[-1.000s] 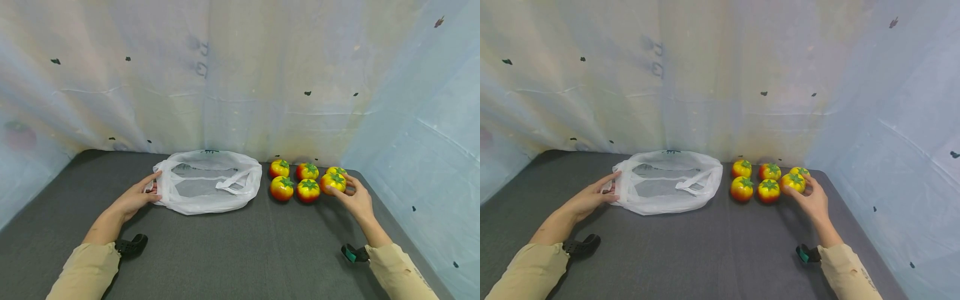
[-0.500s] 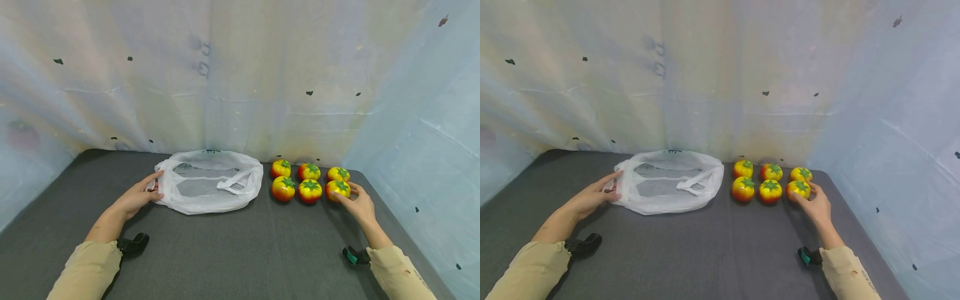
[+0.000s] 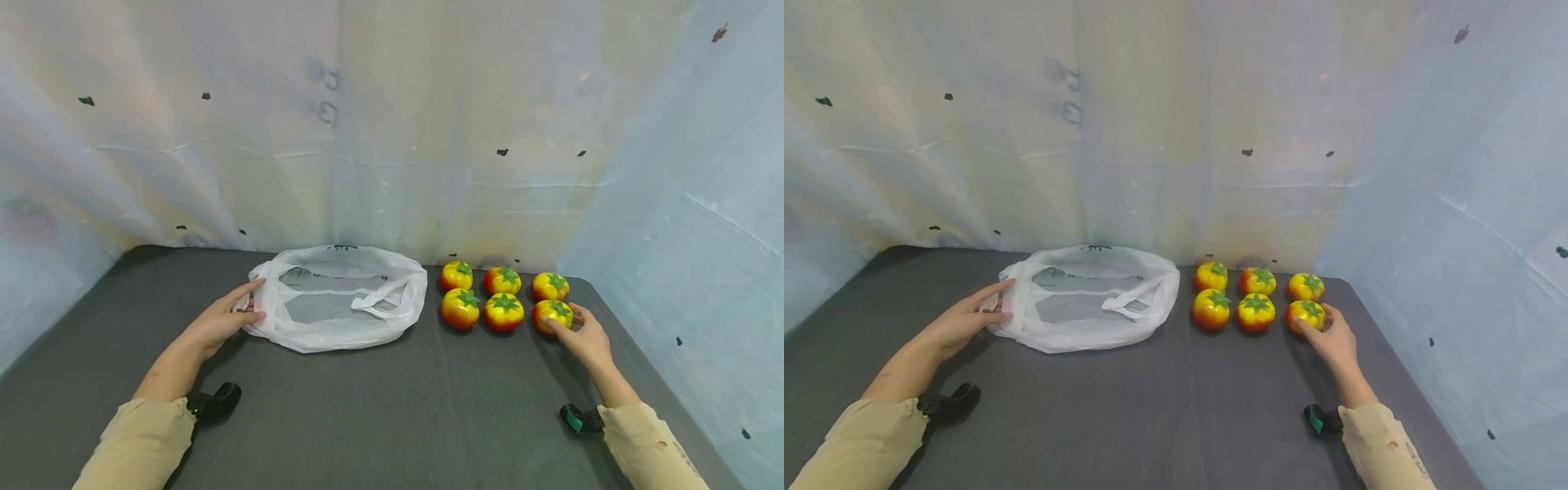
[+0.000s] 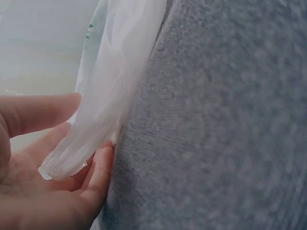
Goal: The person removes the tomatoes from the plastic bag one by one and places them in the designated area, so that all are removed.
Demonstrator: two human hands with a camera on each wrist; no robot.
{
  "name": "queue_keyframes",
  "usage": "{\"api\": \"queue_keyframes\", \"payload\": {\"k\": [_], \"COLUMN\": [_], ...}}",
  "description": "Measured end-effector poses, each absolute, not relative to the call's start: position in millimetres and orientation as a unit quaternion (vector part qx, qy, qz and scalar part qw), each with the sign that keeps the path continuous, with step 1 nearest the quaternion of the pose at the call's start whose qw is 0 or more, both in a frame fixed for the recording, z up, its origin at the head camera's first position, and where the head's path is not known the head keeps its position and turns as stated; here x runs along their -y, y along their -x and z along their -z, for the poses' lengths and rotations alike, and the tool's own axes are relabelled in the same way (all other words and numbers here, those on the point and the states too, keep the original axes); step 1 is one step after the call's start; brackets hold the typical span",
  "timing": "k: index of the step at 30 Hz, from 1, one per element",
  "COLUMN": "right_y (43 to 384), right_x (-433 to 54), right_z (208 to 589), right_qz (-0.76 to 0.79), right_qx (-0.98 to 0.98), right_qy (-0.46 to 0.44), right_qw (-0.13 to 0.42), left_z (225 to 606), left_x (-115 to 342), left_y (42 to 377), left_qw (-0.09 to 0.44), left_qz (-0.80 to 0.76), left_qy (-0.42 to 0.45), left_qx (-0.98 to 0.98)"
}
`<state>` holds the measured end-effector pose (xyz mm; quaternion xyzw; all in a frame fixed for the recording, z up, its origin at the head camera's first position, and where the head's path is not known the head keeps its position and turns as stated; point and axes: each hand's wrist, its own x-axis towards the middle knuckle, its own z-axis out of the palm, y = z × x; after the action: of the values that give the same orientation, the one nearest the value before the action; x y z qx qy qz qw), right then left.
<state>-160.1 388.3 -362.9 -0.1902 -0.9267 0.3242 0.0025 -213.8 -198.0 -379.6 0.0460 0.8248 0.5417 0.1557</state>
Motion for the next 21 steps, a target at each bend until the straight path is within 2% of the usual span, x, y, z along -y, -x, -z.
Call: {"api": "queue_keyframes", "payload": {"k": [7,12,16,21], "right_y": [158,157,155,156], "right_x": [-389,-389,-388,-380], "right_z": [363,361,355,349], "right_qz": [-0.316,-0.321,-0.310,-0.305], "right_qx": [0.930,0.929,0.933,0.936], "right_qy": [0.187,0.184,0.185,0.168], "right_qw": [-0.028,-0.028,-0.010,0.055], "left_z": [373,366,362,360], "left_x": [197,196,193,190], "left_y": [211,208,205,201], "left_qw": [0.144,0.118,0.062,-0.021], "left_qz": [-0.494,-0.456,-0.392,-0.306], "left_qy": [-0.031,-0.041,-0.072,-0.103], "left_qx": [-0.857,-0.881,-0.915,-0.946]}}
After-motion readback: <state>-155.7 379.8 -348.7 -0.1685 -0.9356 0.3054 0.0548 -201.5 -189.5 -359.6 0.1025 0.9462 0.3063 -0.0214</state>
